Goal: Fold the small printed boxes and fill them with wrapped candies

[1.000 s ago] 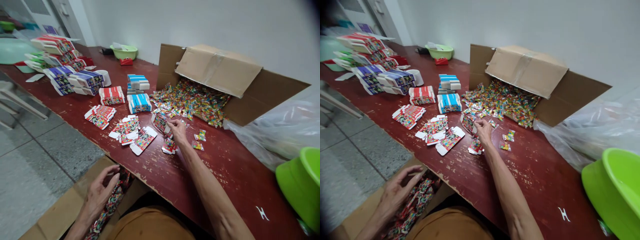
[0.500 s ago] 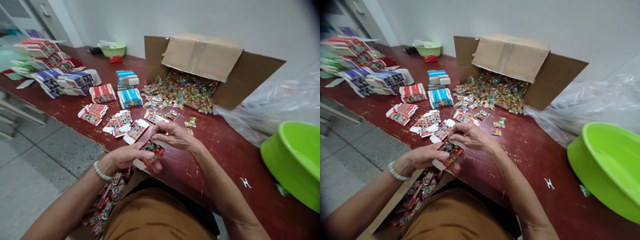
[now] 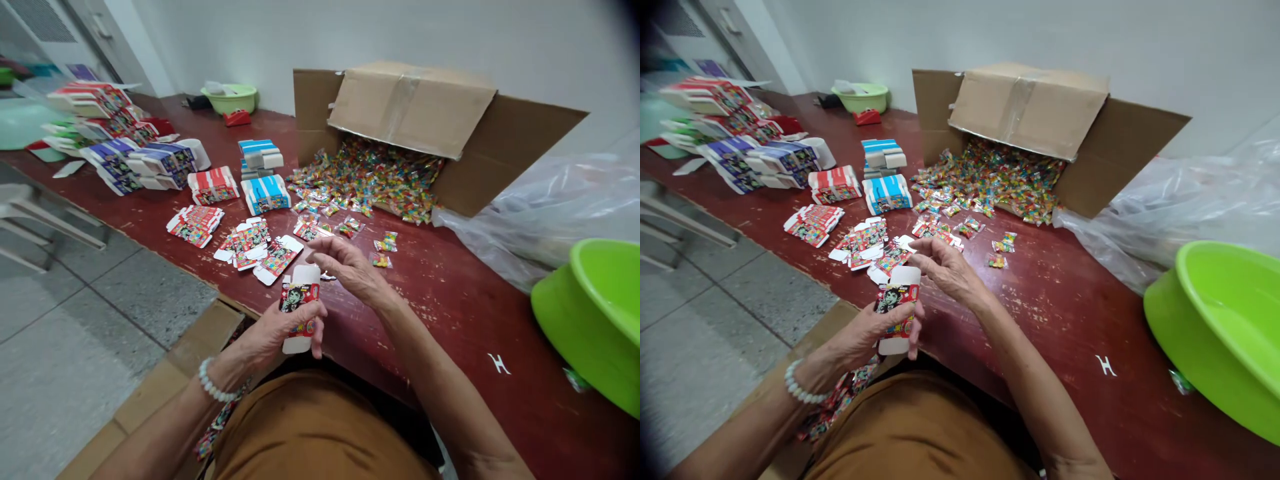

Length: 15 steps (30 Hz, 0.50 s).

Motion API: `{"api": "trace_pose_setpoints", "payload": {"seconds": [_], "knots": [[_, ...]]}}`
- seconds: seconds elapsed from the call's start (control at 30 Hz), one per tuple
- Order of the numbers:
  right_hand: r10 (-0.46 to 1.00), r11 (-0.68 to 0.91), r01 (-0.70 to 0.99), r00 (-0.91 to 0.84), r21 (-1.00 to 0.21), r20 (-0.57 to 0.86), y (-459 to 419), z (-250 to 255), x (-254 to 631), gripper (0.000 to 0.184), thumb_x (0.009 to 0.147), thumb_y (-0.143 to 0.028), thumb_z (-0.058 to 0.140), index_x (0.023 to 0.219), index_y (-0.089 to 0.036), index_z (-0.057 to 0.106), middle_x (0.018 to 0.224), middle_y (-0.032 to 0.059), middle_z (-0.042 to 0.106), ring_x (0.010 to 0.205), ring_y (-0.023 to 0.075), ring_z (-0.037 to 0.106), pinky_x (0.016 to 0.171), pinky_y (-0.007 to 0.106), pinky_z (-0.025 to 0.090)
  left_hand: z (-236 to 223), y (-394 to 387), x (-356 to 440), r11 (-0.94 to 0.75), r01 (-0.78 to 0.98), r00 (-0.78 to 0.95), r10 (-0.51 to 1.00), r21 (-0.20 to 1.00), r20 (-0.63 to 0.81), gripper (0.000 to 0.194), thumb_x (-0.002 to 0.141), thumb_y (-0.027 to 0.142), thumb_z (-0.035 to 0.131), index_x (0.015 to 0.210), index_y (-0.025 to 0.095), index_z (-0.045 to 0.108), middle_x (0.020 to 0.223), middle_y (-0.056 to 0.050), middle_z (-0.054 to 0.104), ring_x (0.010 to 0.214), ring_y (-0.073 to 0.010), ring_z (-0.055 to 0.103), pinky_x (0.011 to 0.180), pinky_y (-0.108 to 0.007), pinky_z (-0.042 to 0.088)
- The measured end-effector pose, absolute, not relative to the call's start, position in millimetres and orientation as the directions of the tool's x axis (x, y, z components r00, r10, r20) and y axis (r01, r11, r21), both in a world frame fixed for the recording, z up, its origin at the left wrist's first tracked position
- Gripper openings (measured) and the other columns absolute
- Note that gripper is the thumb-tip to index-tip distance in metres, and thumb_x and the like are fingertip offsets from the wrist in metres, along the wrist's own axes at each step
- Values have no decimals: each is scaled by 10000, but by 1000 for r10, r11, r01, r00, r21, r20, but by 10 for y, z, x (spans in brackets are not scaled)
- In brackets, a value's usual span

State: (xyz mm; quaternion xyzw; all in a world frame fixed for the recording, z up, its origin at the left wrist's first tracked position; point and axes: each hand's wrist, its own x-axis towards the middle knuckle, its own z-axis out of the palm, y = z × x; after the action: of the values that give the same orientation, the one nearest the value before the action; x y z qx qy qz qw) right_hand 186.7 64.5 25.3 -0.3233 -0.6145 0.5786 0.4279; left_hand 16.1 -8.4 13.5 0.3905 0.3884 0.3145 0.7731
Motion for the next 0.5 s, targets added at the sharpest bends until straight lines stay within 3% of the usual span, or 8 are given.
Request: {"api": "trace_pose_setpoints", "payload": {"seconds": [0.13,0.2,0.27,0.4,0.5], "knots": [[916,203,-38,-345,-978,204,504,183,1864,321,870,-375,645,1136,-213,563,1021,44,628,803,139,594,719,288,504,126,-64,175,375,-138,320,893,917,-317,289,761,410,771,786,179,598,520,37,594,463,-115,556,544,-244,482],[908,348,100,-282,-932,309,418,207,1831,231,884,-319,627,1082,-207,586,1008,51,611,816,151,582,728,303,501,121,-44,170,373,-156,291,902,914,-319,291,728,387,788,835,187,606,562,40,606,486,-119,547,555,-259,484],[846,524,273,-277,-807,456,351,243,1788,143,882,-243,618,1017,-198,614,991,64,592,888,182,571,786,337,495,111,-26,155,376,-173,291,903,910,-318,315,674,322,810,883,191,614,676,29,649,562,-126,566,596,-269,492],[704,711,451,-466,-540,537,319,278,1728,110,854,-197,646,962,-193,625,992,84,592,964,224,544,871,388,471,68,-1,98,345,-91,339,893,934,-296,283,610,173,775,845,185,617,802,27,660,720,-137,574,720,-274,482],[677,733,469,-577,-493,457,355,283,1741,113,834,-172,668,935,-189,619,969,69,617,903,202,547,820,347,467,41,7,47,329,0,436,850,944,-296,204,650,187,748,799,178,608,747,38,626,699,-128,550,737,-282,464]]}}
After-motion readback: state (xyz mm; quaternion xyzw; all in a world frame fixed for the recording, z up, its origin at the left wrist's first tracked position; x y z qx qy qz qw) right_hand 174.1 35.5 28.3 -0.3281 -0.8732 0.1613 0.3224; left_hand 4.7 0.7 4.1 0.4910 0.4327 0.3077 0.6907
